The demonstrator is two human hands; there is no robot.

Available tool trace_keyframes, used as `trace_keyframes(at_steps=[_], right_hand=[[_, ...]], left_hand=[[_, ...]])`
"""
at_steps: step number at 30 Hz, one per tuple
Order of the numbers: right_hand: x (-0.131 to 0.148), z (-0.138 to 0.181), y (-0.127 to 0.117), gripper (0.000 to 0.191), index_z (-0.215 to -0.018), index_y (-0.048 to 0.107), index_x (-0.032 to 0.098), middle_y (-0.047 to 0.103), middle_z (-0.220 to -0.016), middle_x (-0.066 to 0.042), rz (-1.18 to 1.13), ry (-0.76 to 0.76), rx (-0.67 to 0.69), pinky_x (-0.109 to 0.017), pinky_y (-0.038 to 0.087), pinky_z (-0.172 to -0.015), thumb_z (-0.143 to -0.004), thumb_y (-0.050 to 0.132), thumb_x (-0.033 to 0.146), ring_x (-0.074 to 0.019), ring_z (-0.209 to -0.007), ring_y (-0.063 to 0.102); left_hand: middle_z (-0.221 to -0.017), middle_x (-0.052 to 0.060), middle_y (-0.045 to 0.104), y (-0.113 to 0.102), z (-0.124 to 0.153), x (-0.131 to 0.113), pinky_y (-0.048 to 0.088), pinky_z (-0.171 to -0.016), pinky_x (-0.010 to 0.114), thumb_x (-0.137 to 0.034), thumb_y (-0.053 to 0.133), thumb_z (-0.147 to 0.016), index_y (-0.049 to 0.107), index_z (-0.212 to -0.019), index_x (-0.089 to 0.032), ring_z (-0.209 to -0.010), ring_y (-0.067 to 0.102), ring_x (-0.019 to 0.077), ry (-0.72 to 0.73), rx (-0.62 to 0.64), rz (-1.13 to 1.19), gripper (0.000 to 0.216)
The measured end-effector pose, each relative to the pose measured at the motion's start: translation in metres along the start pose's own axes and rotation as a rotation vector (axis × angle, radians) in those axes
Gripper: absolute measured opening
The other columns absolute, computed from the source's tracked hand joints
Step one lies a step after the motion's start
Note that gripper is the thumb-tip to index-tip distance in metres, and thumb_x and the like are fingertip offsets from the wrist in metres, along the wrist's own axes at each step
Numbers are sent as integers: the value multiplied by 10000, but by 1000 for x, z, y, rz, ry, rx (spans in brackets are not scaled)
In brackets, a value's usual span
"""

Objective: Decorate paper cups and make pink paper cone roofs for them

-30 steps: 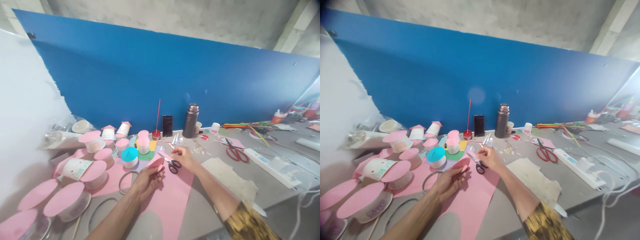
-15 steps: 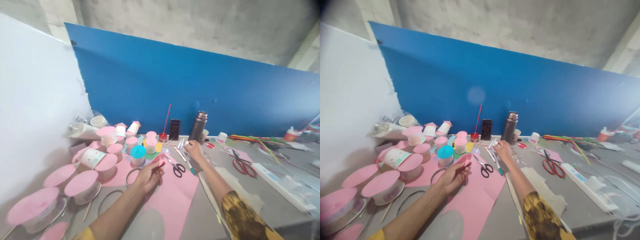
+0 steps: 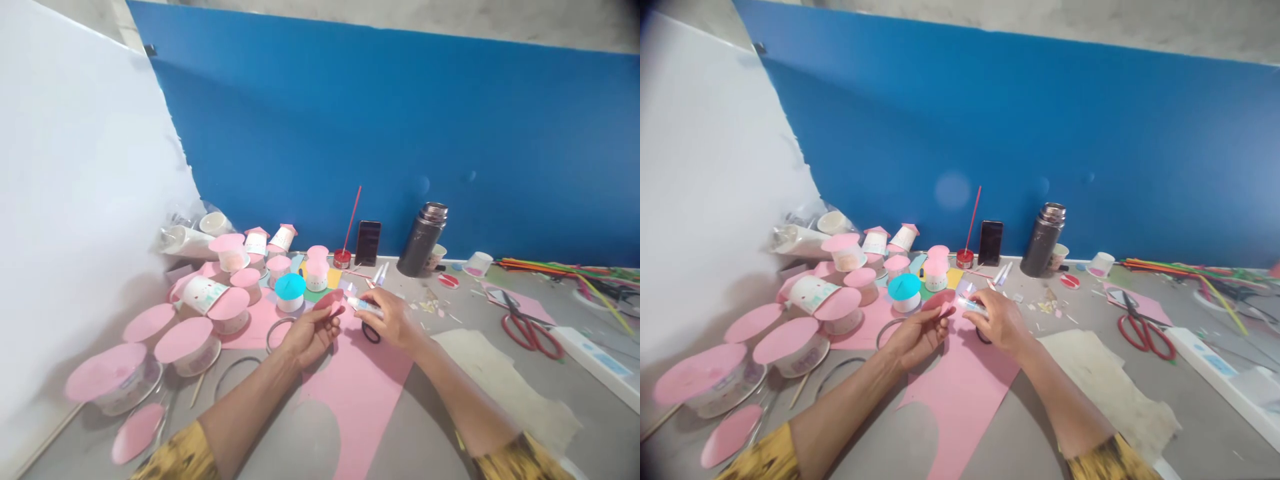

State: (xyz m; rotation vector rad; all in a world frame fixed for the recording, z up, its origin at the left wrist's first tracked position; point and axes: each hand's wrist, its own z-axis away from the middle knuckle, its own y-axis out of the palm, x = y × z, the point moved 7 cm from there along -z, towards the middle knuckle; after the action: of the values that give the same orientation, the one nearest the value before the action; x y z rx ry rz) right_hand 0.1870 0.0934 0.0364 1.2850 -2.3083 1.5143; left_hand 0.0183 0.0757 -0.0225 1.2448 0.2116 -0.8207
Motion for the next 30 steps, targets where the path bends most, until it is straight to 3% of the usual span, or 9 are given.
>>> trace_keyframes(at_steps=[4, 7, 11, 20, 30], right_hand=[[11, 3, 1, 175, -1041, 688, 233, 747, -966, -89, 49, -127, -67, -376, 525, -849, -962, 673, 388, -263, -916, 697], [17, 5, 3, 145, -1050, 694, 234, 736, -970, -88, 97, -180, -73, -380, 527, -864, -974, 667, 354, -261, -918, 693], [22, 6, 4, 139, -1082, 712, 237, 723, -979, -84, 127, -197, -47, -365, 538, -833, -960, 672, 290, -257, -928, 693], [33, 9, 5, 121, -1006, 737, 240, 690, -901, -73, 157, -197, -33, -331, 515, -726, -949, 633, 263, -225, -812, 668], [40, 10, 8, 70, -883, 690, 221, 709, -863, -69, 265, -194, -19, -306, 456, -642, -886, 636, 175, -218, -772, 674]], left_hand=[[-899, 114, 746, -1, -3, 4, 552, -554, 187, -39, 643, -888, 711, -901, -87, -568, 625, 80, 4, 35, -35, 83], [-889, 89, 738, 2, -2, 4, 544, -533, 189, -32, 648, -867, 731, -1043, -95, -568, 641, 89, 32, 82, -81, 205], [-708, 37, 668, 0, 0, 5, 512, -472, 197, -64, 650, -867, 710, -1153, -79, -547, 639, 119, 45, 71, -180, 292], [-587, 25, 633, -4, -1, 1, 436, -417, 184, -190, 787, -779, 685, -795, -111, -453, 554, 95, 216, -4, -395, 129], [-561, 29, 640, -4, 2, 3, 421, -388, 180, -146, 757, -719, 662, -719, -123, -422, 547, 94, 205, -30, -444, 98]])
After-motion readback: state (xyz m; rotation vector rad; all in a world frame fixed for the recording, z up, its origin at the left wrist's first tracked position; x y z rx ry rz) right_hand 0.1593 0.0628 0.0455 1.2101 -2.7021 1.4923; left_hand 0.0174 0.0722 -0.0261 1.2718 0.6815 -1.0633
